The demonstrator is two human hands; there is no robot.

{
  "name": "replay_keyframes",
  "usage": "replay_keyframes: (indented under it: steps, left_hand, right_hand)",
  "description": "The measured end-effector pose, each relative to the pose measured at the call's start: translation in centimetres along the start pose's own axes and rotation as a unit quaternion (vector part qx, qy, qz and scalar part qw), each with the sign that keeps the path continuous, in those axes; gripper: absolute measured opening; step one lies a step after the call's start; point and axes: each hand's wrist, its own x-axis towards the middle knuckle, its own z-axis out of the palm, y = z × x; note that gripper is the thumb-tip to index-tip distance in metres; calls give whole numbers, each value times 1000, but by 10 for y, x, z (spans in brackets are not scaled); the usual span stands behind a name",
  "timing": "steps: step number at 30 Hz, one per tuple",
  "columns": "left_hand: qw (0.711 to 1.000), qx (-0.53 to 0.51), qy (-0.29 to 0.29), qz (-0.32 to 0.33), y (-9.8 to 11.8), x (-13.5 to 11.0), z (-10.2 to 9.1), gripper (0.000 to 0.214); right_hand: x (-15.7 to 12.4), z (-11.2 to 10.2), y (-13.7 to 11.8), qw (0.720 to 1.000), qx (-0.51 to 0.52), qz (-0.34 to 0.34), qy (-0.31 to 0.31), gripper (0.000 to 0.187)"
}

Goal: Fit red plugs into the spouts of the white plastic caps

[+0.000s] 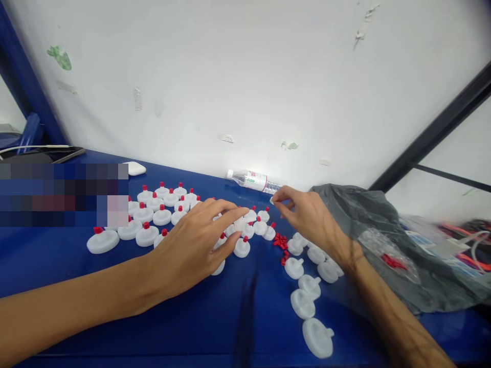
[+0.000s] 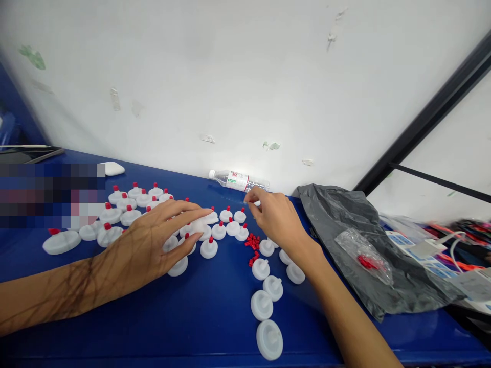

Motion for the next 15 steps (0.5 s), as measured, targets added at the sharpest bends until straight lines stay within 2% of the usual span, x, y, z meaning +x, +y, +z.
replay_keyframes:
  steps: [2,4,7,9,11,15]
  left_hand:
    - [1000,-2,2,-2,1,0,0,36]
    - [1000,-1,4,-3,1,1,0,35]
    - [1000,-7,3,-5,0,0,1,34]
    - [1000,-12,6,-4,-1,0,2,34]
    - [1000,-11,13,-3,-2,-1,2,34]
    - [1000,-12,8,-5,-2,-2,3,33]
  right_hand:
    - [-2,-5,-6,992,114,-26,44,25]
    - [-6,-8,-12,964,254,-43,64,25]
    - [-11,-10,-20,914,403,-48,20,24]
    - [-13,-8,-24,887,458,-58,-14,23]
    - [-13,-5,-25,871,485,-70,-35,22]
    - [-12,3,-26,865,495,-68,-38,22]
